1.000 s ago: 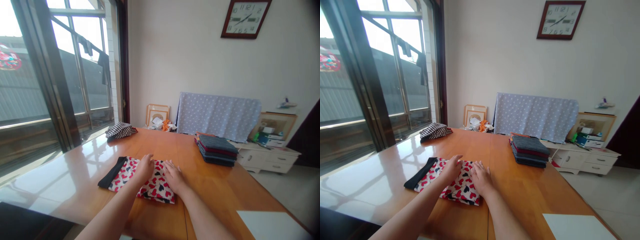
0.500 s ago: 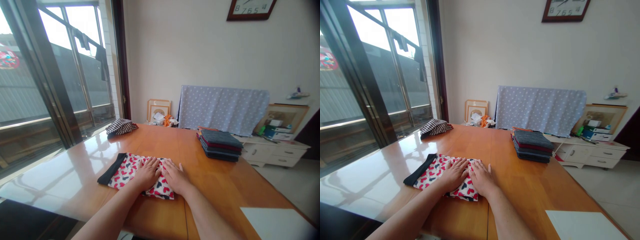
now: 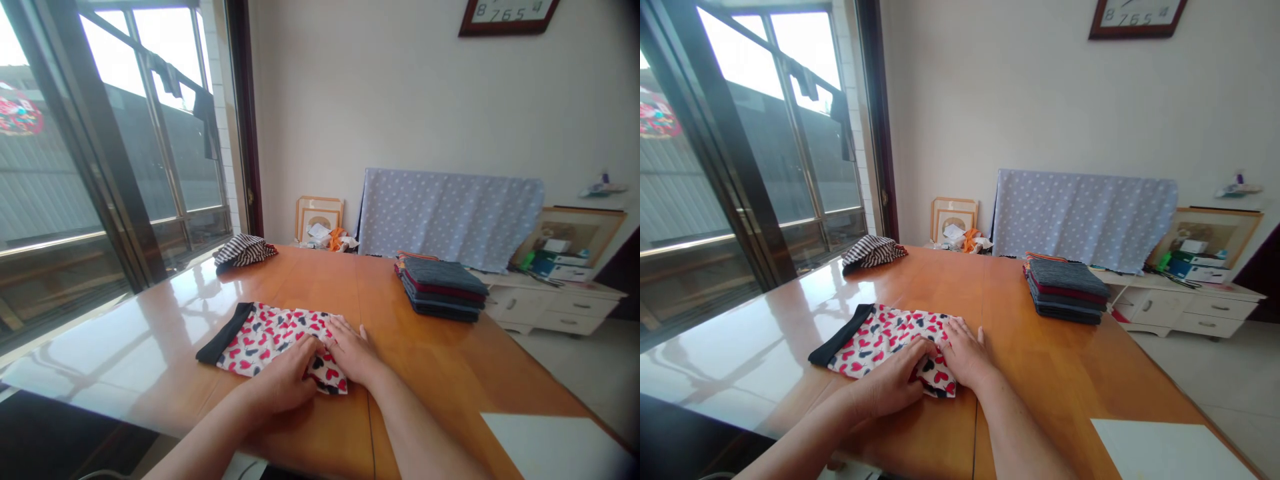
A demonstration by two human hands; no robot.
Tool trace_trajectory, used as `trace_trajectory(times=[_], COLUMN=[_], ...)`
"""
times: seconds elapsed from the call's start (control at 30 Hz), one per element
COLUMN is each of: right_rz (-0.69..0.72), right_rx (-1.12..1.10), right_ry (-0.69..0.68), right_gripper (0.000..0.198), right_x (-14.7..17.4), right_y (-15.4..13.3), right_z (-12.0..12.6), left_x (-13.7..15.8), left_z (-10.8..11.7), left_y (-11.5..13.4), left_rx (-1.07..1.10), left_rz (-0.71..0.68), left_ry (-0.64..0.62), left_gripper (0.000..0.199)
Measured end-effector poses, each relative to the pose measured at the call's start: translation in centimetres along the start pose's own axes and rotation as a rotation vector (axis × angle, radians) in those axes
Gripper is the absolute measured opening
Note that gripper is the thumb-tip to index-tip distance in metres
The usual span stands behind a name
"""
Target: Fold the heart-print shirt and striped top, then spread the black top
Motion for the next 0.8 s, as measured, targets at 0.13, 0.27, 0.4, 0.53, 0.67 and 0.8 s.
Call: trace_trajectory(times=[0.13,0.27,0.4,0.53,0.67,0.8], right_rz=[-0.014,-0.013,-0.018,-0.001,0.010,0.033], right_rx=[0.000,-0.025,-0.041,-0.052,-0.081,-0.029], right_ry=[-0.003,0.001,0.002,0.034,0.166,0.094], right_gripper=[0.055,0.055,0.055,0.054,0.053,0.054], right_x=[0.0,0.1,0.2,0.2,0.2,-0.2], right_y=[0.2,0.2,0.1,0.0,-0.2,-0.6], right_z=[-0.1,0.0,0.0,0.2,1.1,0.2], left_x=[-0.1,-0.3,-0.5,-0.4,-0.2,0.1], left_z=[-0.8,-1.2,-1.3,-1.1,-0.5,0.1], left_y=[-0.9,-1.2,-1.0,-0.5,0.0,0.0], left_rx=[-0.173,-0.255,-0.268,-0.236,-0.148,-0.008], left_rz=[-0.031,-0.013,0.008,-0.002,-0.030,-0.040], left_ry=[0.025,0.030,0.031,0.044,0.036,0.074], left_gripper=[0.045,0.037,0.045,0.054,0.049,0.037])
Point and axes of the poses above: each hand's wrist, its own x-axis away from the middle knuckle, its own z-axis out of the back of the hand, y = z × x, the point moved 8 cm from there along -x, towards the middle knuckle, and after that the axes turned 14 degrees about -z, right-handed, at the moved point
